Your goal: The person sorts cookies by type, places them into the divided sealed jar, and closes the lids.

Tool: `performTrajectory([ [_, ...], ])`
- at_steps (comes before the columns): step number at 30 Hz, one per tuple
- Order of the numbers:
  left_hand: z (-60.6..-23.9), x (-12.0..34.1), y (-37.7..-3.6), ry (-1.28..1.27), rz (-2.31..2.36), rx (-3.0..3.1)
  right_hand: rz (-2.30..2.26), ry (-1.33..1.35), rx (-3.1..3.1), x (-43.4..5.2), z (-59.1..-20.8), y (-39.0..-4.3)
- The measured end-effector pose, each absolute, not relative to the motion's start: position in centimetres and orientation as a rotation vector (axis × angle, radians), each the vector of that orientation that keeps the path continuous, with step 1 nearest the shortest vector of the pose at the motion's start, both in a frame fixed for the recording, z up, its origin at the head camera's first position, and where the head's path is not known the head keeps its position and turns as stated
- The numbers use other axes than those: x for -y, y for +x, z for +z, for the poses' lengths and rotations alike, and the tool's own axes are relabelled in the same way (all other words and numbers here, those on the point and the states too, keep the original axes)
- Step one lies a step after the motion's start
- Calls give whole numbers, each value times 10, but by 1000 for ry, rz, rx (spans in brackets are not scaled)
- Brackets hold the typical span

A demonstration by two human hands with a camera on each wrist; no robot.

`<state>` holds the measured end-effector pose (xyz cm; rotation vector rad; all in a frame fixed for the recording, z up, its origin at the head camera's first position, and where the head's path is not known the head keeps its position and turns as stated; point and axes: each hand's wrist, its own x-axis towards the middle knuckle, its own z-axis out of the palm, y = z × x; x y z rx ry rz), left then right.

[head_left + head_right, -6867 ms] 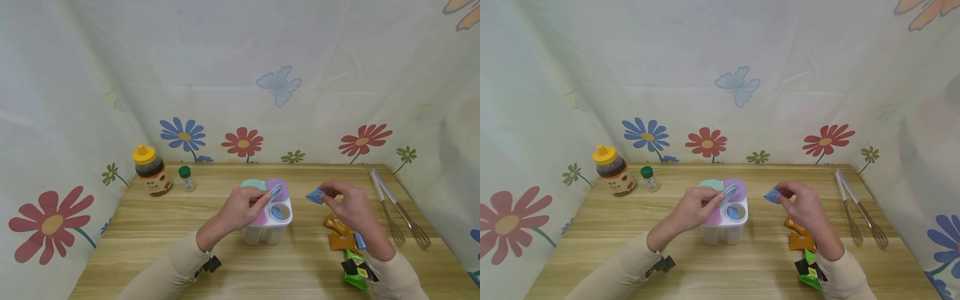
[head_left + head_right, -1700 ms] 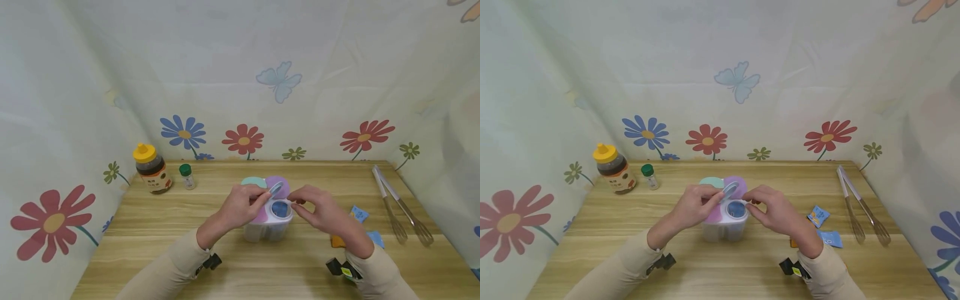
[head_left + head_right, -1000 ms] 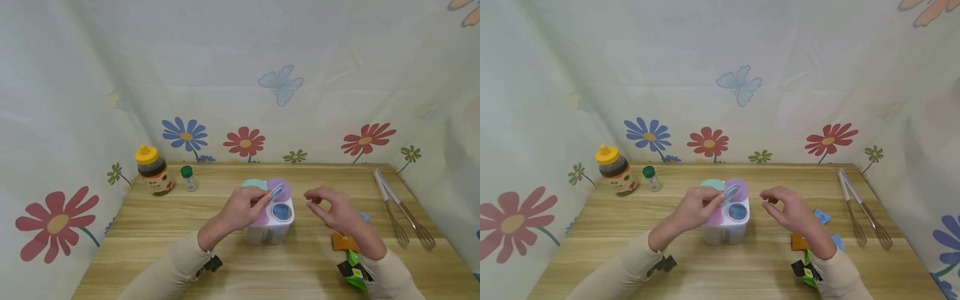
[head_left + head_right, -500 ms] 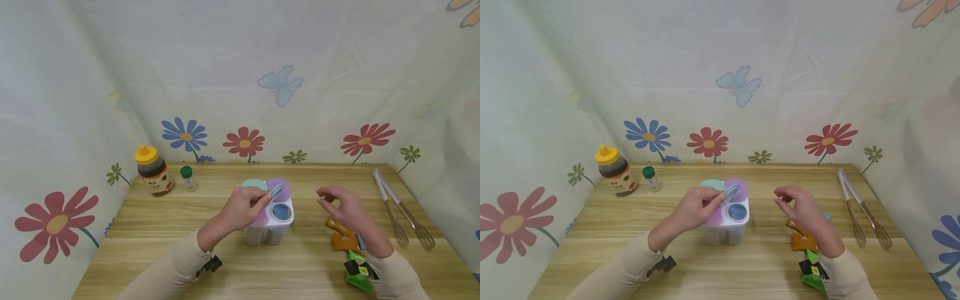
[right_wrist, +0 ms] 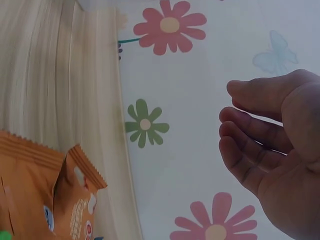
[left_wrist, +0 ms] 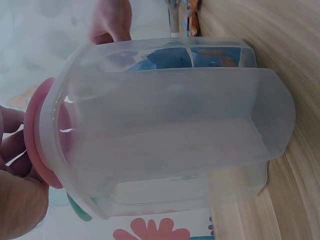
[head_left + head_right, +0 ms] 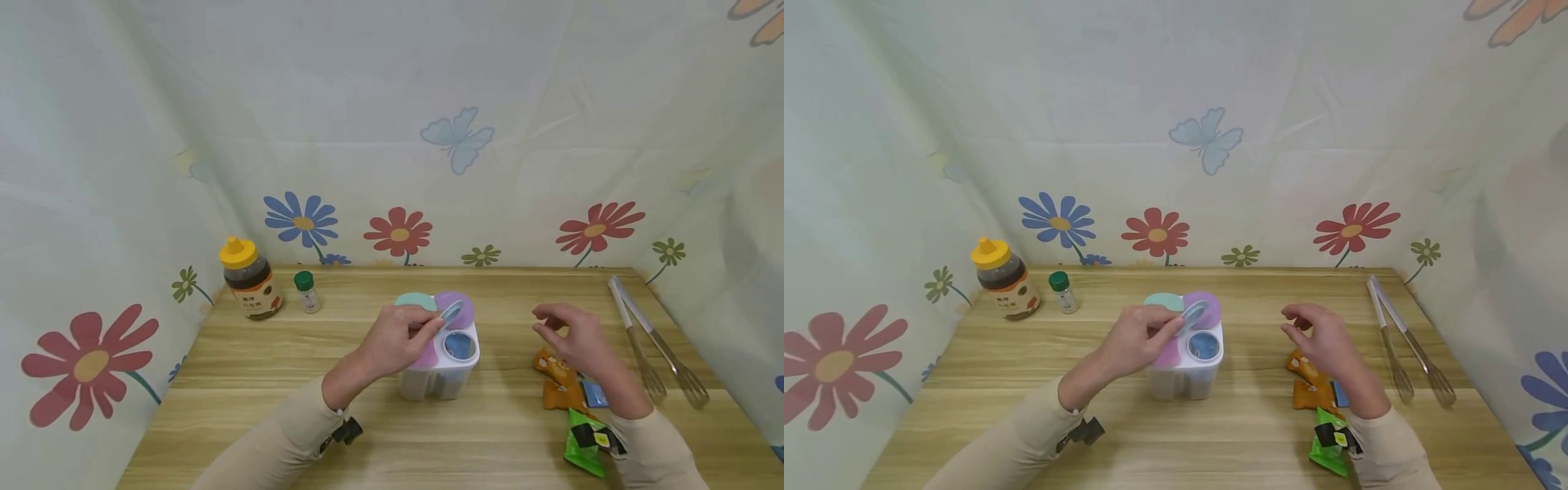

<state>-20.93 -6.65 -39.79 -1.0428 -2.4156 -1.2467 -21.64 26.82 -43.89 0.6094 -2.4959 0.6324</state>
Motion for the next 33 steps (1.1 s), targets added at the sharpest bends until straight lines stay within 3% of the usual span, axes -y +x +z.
performTrajectory([
  [22,-396,66,-209,-1040,-1249,2418,700,290,2844,-317,-457,-220],
  [33,-397,66,-210,-1033,-1265,2438,627,252,2985,-332,-462,-221],
])
